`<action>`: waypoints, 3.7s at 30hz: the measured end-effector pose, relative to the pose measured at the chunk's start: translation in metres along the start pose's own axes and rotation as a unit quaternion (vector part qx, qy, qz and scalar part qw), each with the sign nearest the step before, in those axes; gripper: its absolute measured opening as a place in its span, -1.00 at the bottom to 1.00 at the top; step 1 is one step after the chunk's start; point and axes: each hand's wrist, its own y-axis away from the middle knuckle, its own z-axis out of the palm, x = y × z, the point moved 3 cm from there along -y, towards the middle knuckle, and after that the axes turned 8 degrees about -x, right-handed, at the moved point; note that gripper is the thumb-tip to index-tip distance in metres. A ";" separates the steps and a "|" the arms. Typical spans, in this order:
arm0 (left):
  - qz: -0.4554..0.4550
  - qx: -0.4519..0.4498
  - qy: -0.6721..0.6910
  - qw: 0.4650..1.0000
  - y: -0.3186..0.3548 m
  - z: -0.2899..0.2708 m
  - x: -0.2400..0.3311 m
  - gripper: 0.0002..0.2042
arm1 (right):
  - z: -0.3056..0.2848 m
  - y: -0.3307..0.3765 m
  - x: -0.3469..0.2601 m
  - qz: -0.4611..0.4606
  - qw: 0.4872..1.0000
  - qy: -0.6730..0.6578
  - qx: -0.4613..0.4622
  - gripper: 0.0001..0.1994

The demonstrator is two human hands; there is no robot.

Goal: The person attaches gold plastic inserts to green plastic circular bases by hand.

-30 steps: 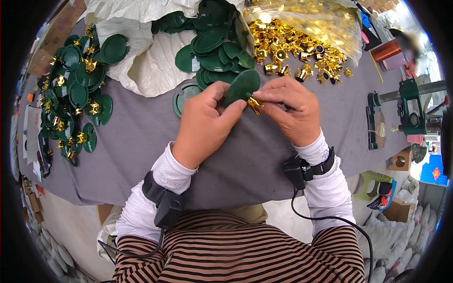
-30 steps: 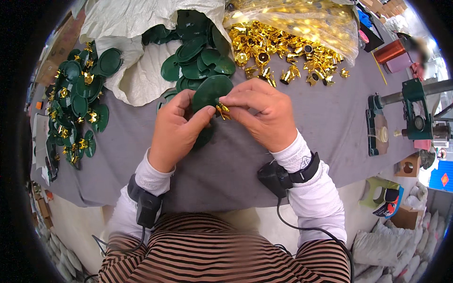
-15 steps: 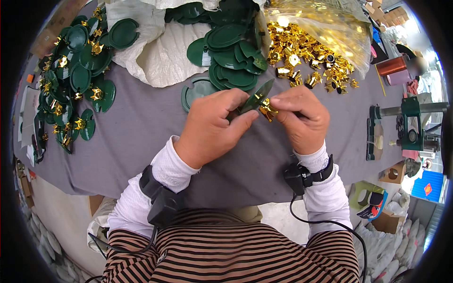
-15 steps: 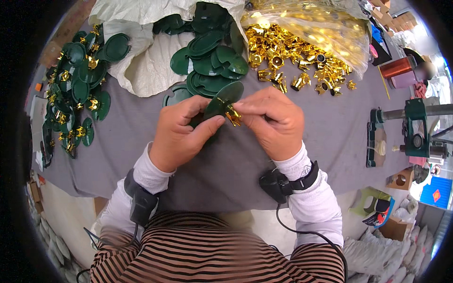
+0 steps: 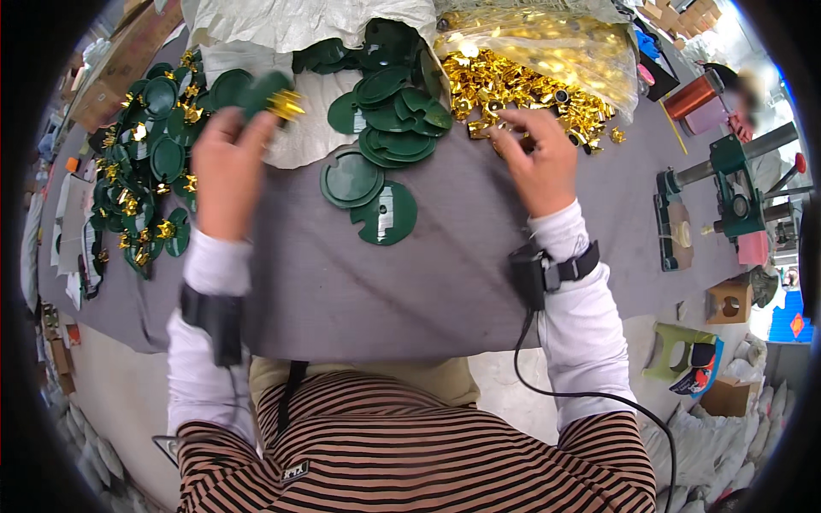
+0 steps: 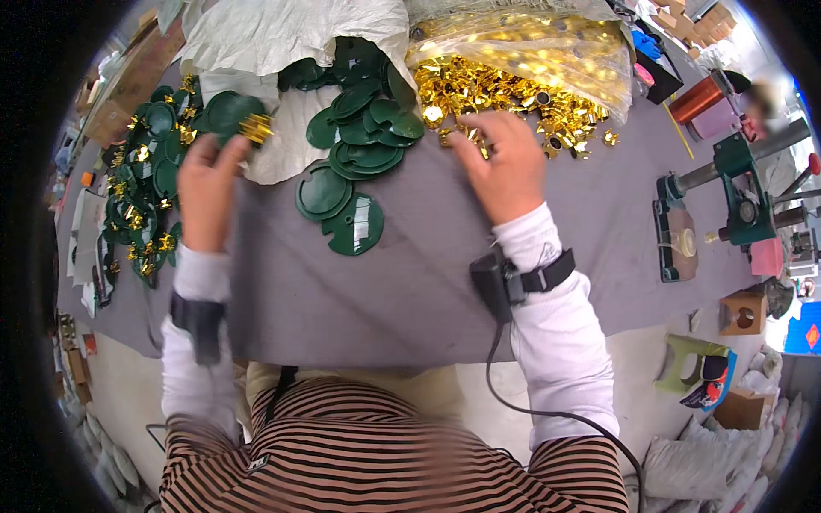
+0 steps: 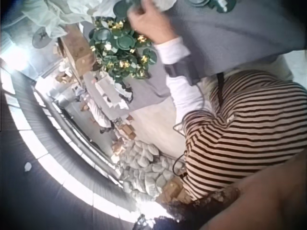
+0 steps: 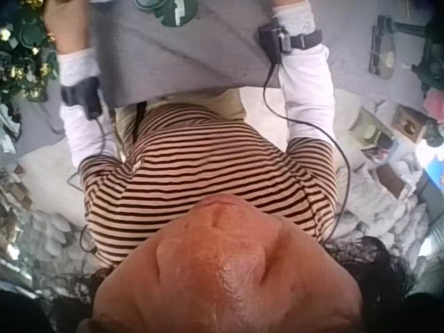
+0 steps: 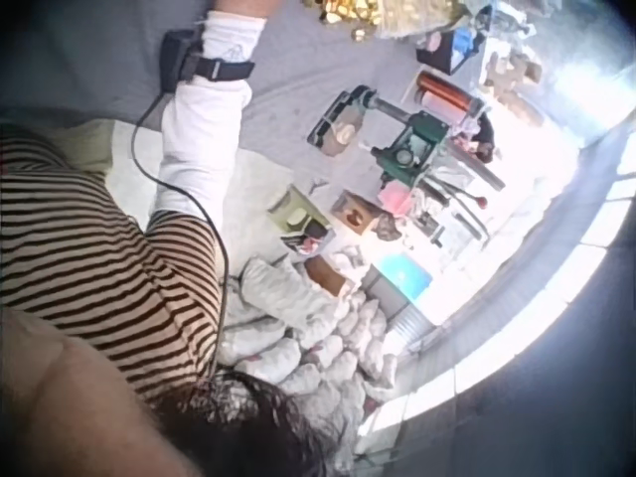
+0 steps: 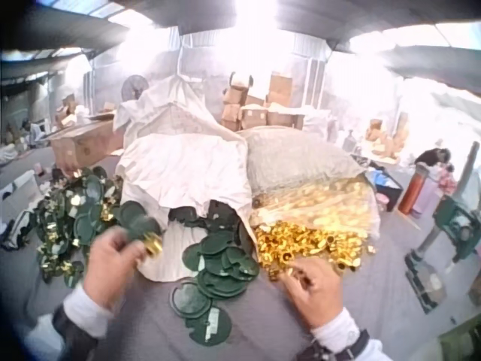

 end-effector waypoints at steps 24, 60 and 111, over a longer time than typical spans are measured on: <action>0.192 -0.090 -0.098 0.972 -0.007 0.109 0.038 -0.78 | 0.017 0.006 0.020 0.060 0.997 -0.018 -0.052 -0.74; 0.360 -0.116 -0.014 0.926 0.051 0.121 0.060 -0.69 | 0.014 0.016 -0.035 0.264 0.798 -0.530 -0.110 -0.80; 0.178 -0.178 0.094 0.963 0.067 0.118 0.053 -0.70 | 0.021 0.025 -0.050 0.134 0.943 -0.291 -0.086 -0.75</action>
